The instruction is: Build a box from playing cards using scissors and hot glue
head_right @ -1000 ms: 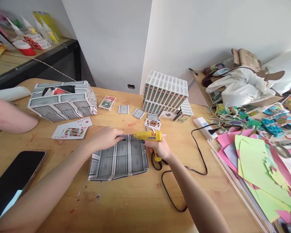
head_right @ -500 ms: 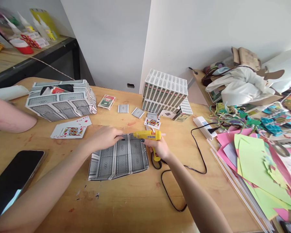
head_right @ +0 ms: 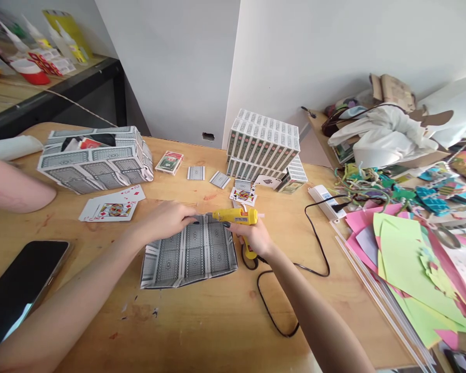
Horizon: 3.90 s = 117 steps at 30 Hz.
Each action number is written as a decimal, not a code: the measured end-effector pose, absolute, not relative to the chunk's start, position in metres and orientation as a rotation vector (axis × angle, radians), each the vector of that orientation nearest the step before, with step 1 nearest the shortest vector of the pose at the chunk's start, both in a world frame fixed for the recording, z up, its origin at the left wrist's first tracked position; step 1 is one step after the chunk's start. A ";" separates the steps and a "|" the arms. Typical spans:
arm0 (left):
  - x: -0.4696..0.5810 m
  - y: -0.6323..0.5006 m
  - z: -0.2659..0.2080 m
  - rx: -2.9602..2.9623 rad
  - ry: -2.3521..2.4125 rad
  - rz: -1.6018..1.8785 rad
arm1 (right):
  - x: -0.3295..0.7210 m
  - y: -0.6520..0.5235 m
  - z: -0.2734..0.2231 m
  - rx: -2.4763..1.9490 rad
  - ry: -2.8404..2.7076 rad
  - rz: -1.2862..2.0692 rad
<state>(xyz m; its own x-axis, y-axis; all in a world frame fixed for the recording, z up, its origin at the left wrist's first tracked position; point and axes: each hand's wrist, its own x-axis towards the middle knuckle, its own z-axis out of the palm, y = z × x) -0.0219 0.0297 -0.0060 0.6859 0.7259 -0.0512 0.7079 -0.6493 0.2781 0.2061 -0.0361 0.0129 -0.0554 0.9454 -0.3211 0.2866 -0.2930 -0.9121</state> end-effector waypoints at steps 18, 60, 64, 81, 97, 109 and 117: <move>-0.020 0.021 0.012 2.624 1.163 0.080 | 0.236 -0.024 0.022 -1.433 -1.300 1.555; -0.021 0.006 0.033 3.177 0.902 1.112 | 0.222 -0.034 0.111 -1.609 -1.520 1.379; -0.019 0.004 0.035 3.194 0.902 1.088 | 0.222 -0.036 0.111 -1.600 -1.556 1.352; -0.015 0.007 0.028 2.963 1.054 0.877 | 0.217 -0.049 0.084 -1.582 -1.515 1.291; -0.019 -0.005 0.042 2.831 1.265 0.350 | 0.204 -0.070 0.069 -1.606 -1.518 1.089; -0.024 0.000 0.029 3.033 0.585 1.353 | 0.231 -0.056 0.082 -1.469 -1.347 1.543; -0.025 -0.001 0.026 2.978 0.486 1.442 | 0.232 -0.061 0.082 -1.384 -1.246 1.669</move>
<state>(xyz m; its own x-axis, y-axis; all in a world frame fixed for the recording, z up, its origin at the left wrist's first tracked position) -0.0252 -0.0011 0.0259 0.5901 0.1693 0.7894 0.3432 -0.9376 -0.0555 0.2323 -0.0612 0.0817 -0.2497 0.8960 -0.3671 0.0977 -0.3539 -0.9302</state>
